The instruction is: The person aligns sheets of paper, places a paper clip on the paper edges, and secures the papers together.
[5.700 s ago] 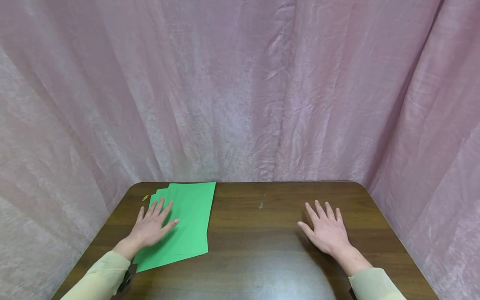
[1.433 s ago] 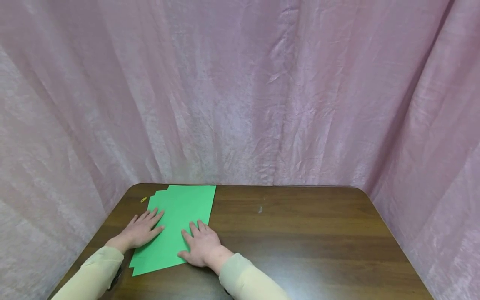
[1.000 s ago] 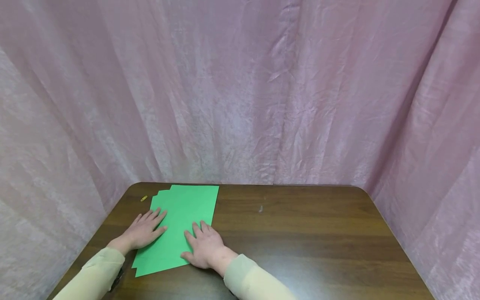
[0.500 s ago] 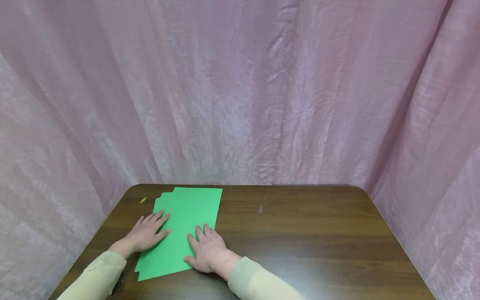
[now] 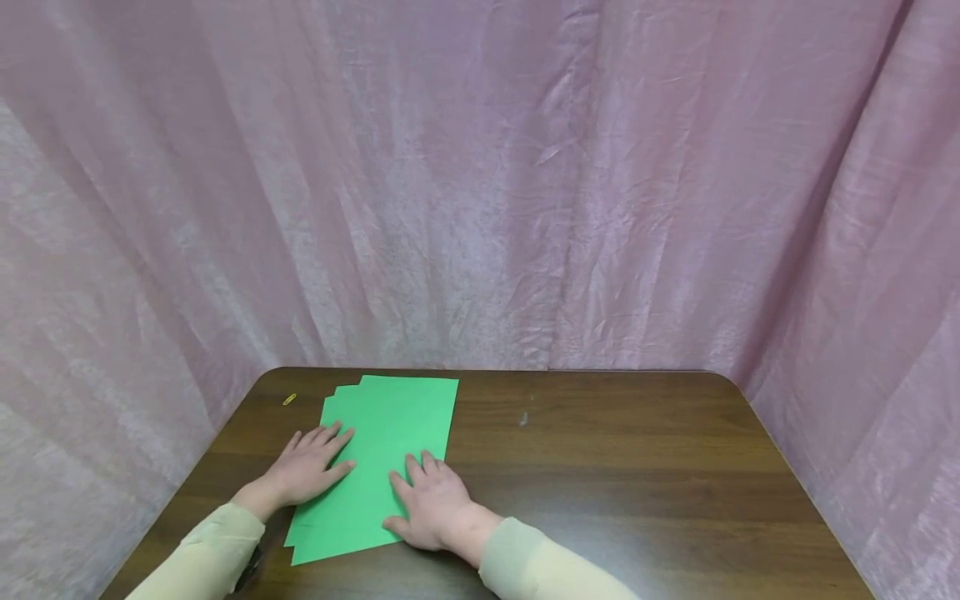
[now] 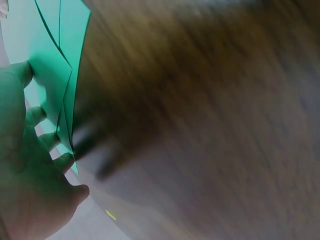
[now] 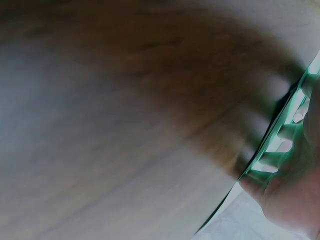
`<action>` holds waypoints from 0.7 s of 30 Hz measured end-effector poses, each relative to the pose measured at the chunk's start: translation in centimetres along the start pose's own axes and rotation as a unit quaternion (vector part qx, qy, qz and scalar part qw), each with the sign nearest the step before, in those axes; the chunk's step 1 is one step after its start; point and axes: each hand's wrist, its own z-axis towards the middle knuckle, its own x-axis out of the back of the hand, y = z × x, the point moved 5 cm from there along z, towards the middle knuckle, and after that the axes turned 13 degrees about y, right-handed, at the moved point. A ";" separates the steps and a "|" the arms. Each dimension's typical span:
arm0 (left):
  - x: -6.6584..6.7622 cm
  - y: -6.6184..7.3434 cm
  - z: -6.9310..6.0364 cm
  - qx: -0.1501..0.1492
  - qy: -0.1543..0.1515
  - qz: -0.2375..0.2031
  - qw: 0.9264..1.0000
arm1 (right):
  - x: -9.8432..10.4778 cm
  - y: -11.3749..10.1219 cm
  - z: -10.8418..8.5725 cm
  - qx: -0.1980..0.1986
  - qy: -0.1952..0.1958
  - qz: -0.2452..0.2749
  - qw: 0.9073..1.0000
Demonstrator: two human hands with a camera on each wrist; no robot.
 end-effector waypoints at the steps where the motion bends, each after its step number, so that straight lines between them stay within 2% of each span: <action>1: 0.0 0.2 0.0 0.000 -0.001 0.000 1.000 | 0.0 0.1 -0.1 0.002 0.005 -0.004 1.000; 7: 0.1 1.1 0.1 -0.002 -0.006 0.002 1.000 | 0.3 0.6 -0.8 0.012 0.021 -0.007 1.000; 15: -0.5 2.2 0.5 -0.009 -0.010 0.004 1.000 | 1.1 1.2 -1.9 0.001 -0.002 0.024 1.000; 21: -0.7 3.5 0.9 -0.013 -0.020 0.017 1.000 | 0.9 2.2 -2.9 0.009 0.024 0.023 0.999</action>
